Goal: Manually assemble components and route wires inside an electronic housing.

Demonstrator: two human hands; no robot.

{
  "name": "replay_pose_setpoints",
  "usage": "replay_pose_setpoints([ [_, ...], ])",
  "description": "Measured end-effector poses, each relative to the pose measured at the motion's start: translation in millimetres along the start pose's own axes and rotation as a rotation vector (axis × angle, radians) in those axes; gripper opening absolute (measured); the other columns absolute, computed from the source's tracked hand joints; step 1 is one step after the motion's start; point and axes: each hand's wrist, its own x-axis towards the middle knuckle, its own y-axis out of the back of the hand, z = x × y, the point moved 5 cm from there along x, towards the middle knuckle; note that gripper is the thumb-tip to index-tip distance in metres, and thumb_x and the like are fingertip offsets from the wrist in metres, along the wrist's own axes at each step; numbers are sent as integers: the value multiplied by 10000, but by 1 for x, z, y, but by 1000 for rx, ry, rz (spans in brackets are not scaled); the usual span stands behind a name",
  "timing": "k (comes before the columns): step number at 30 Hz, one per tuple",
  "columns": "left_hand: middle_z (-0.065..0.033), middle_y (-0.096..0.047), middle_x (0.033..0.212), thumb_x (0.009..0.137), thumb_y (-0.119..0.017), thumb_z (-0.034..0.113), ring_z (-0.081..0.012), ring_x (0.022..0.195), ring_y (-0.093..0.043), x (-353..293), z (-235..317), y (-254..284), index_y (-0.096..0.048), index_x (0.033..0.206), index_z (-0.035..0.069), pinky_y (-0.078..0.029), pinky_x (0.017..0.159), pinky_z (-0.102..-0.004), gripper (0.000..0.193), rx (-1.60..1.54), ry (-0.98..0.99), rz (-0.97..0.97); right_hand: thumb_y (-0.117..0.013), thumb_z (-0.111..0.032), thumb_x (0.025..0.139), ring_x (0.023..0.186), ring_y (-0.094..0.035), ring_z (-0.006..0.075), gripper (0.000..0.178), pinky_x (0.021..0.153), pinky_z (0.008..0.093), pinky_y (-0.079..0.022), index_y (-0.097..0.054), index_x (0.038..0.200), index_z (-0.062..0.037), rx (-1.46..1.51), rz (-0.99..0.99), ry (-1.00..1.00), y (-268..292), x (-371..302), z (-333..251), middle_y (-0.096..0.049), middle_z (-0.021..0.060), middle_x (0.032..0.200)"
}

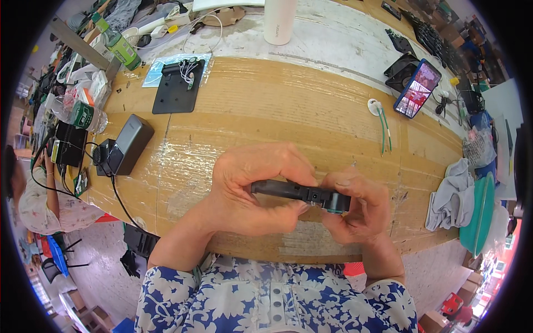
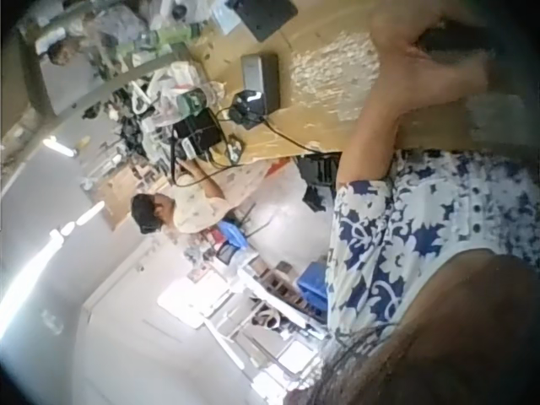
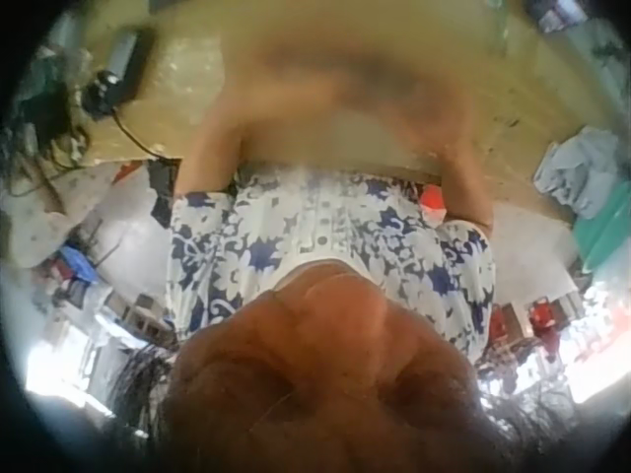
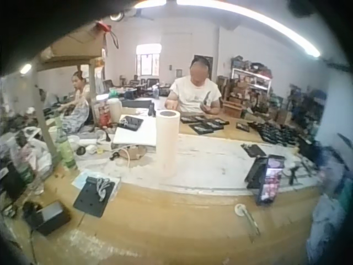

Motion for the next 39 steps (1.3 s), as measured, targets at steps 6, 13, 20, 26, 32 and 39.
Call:
replay_pose_setpoints([
  [6,-155,-664,833,651,-755,23,-162,697,-606,2,-4,2,-662,826,-16,-452,600,-253,202,-58,7,-22,-674,57,761,774,-641,250,519,666,337,-491,-479,1223,-74,-122,-12,40,0,3,-4,-648,182,933],
  [13,-42,-637,752,686,-704,-9,-88,696,-581,-3,-8,2,-651,795,9,-450,624,-232,122,-49,167,63,-703,86,703,697,-659,234,528,583,316,-523,-542,1191,-35,-54,77,-23,-4,-3,-1,-677,147,960],
  [20,31,-618,688,708,-709,27,-13,661,-522,-10,-22,4,-653,739,19,-418,590,-193,64,-113,423,144,-733,43,686,803,-707,223,526,686,292,-547,-598,1188,-39,-187,125,-123,-5,0,-8,-697,117,982],
  [26,23,-641,712,713,-722,45,-19,674,-540,-10,-28,4,-668,758,14,-436,610,-194,77,-113,552,184,-707,31,748,867,-688,172,498,733,284,-545,-577,1228,11,-21,103,-284,-5,-3,6,-683,107,1038],
  [32,4,-664,771,704,-746,84,-35,695,-578,-10,-30,5,-677,883,-1,-460,639,-195,209,-290,741,126,-618,78,835,1003,-629,148,481,856,276,-514,-500,1301,70,559,190,-652,-7,-2,19,-650,108,1105],
  [39,-29,-677,807,655,-711,157,-66,723,-610,-11,-31,2,-673,925,-18,-478,694,-201,324,-249,818,150,-610,68,823,1020,-633,157,443,898,304,-518,-544,1261,50,820,198,-796,-10,-4,32,-647,128,1147],
])
